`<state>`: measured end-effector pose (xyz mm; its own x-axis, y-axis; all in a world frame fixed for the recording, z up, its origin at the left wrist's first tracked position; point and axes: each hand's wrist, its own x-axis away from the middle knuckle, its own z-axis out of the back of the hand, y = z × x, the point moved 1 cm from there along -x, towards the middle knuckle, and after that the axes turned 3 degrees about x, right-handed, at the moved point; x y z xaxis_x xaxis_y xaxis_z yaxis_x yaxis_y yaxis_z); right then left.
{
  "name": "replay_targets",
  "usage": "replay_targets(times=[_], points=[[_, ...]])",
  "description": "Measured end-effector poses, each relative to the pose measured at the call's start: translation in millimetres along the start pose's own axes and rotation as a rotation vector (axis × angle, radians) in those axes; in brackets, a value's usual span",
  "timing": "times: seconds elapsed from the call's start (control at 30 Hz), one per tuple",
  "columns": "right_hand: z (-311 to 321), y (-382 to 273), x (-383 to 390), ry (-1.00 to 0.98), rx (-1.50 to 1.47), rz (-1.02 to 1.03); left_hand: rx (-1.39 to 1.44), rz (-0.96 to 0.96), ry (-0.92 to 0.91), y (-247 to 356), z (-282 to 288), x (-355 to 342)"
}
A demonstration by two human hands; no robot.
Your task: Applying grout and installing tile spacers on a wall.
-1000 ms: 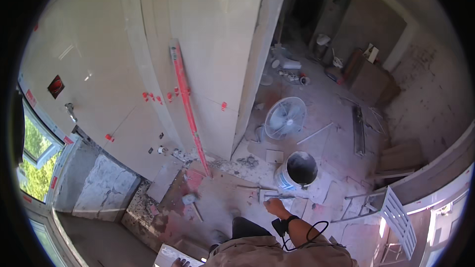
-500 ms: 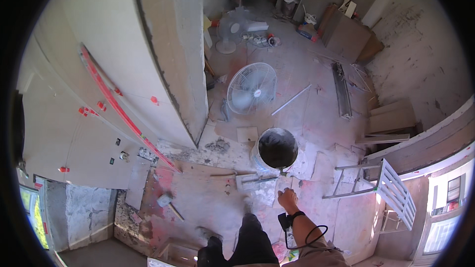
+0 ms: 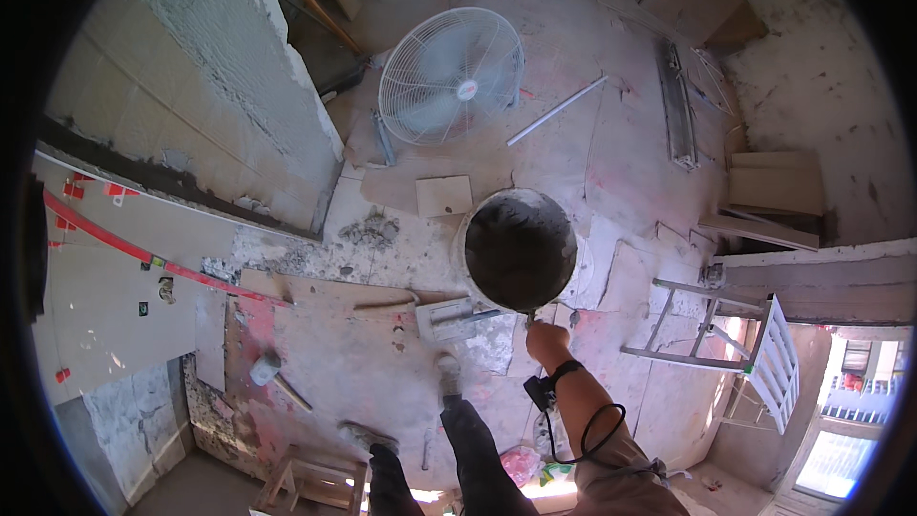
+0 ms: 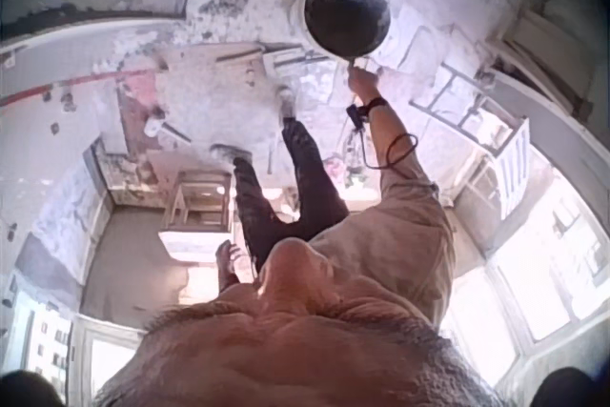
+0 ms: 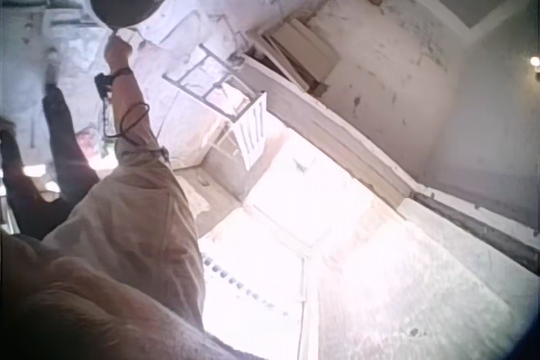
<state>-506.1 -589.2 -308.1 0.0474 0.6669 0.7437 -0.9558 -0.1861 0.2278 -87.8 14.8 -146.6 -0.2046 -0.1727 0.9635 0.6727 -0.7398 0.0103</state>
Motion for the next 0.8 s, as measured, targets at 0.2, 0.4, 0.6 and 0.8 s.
replay_targets(times=[0.2,0.4,0.6,0.8], points=[[-3,33,95,-0.067,-0.102,-0.038,0.08,-0.16,-0.003,52,-14,1],[-33,69,71,0.213,-1.075,-0.081,0.005,-0.158,-0.024,56,-10,-13],[-43,-10,3,0.029,-1.786,-0.499,0.111,-0.022,0.092,-11,37,-12],[-70,-53,93,-0.163,-1.594,-0.583,0.146,0.001,0.052,-52,53,-9]])
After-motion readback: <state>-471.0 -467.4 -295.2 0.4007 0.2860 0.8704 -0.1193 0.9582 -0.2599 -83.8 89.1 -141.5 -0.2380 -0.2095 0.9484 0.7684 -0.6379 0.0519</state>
